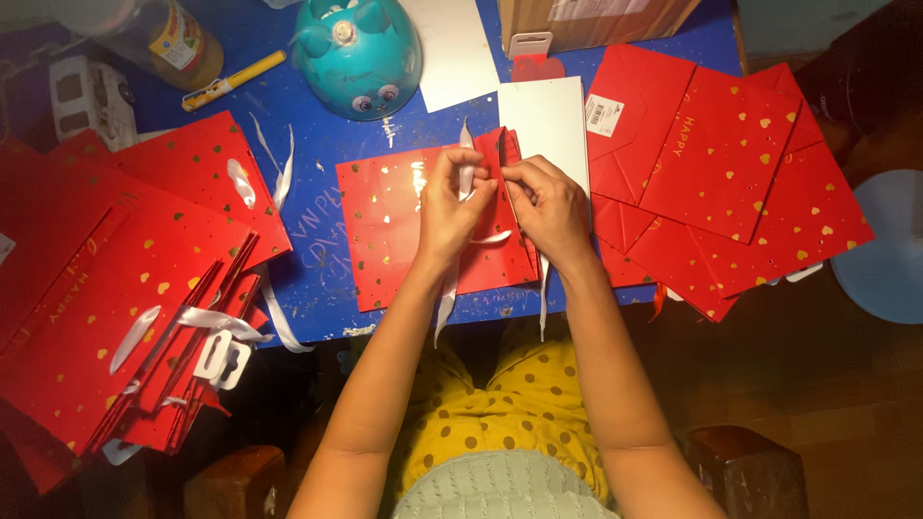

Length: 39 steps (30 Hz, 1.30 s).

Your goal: The person assembles red Valentine's Day gift bags by inserting white cards, folding the bag flaps, and tying white ribbons through the handles. The person handles multiple bags one at a time, stacking completed bags on the table.

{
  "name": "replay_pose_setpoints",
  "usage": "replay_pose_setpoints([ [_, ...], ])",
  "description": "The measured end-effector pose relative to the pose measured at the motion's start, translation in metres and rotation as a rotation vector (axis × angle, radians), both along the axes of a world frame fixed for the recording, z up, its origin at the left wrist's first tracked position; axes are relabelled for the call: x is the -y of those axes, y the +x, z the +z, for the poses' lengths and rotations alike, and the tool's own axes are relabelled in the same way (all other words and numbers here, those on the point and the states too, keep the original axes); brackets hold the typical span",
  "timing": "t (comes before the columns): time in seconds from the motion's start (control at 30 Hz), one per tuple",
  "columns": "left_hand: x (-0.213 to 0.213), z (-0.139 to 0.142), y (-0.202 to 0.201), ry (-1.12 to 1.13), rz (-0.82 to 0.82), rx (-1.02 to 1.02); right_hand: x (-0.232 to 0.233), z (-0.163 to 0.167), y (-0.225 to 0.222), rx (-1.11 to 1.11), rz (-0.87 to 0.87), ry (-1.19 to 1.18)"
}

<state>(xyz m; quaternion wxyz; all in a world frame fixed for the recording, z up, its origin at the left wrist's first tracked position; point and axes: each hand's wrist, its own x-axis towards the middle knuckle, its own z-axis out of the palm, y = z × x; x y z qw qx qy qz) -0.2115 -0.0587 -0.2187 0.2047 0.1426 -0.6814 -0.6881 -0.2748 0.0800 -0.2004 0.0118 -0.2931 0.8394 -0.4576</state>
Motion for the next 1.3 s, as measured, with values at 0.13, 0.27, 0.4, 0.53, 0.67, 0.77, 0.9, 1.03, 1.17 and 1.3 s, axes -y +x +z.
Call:
replay_pose_setpoints([
  [0.13,0.002,0.000,-0.002,0.067,-0.074,-0.027,0.001,0.001,0.000,0.024,-0.021,0.027],
  [0.27,0.003,0.002,-0.002,0.284,-0.059,-0.045,0.001,0.005,0.004,-0.075,-0.030,0.003],
  [0.4,0.012,0.005,0.002,0.364,-0.048,0.012,0.002,0.009,0.004,-0.084,-0.054,-0.061],
  [0.53,0.014,0.009,0.006,0.406,-0.074,-0.019,0.008,0.011,0.001,0.016,-0.106,-0.216],
  [0.67,0.013,0.010,0.008,0.360,-0.099,0.025,0.011,0.015,0.002,0.036,-0.092,-0.335],
  [0.77,0.012,0.011,0.008,0.374,-0.143,0.007,0.012,0.017,0.002,0.165,-0.118,-0.385],
  [0.9,0.012,0.012,0.009,0.365,-0.180,0.024,0.010,0.021,0.002,0.303,-0.138,-0.468],
  [1.03,0.010,0.013,0.013,0.283,-0.191,0.050,0.007,0.022,-0.001,0.419,-0.116,-0.615],
  [1.17,0.009,0.015,0.014,0.248,-0.194,0.049,0.008,0.023,-0.001,0.482,-0.074,-0.736],
  [1.3,0.008,0.017,0.018,0.229,-0.179,0.086,0.003,0.026,0.000,0.447,-0.085,-0.698],
])
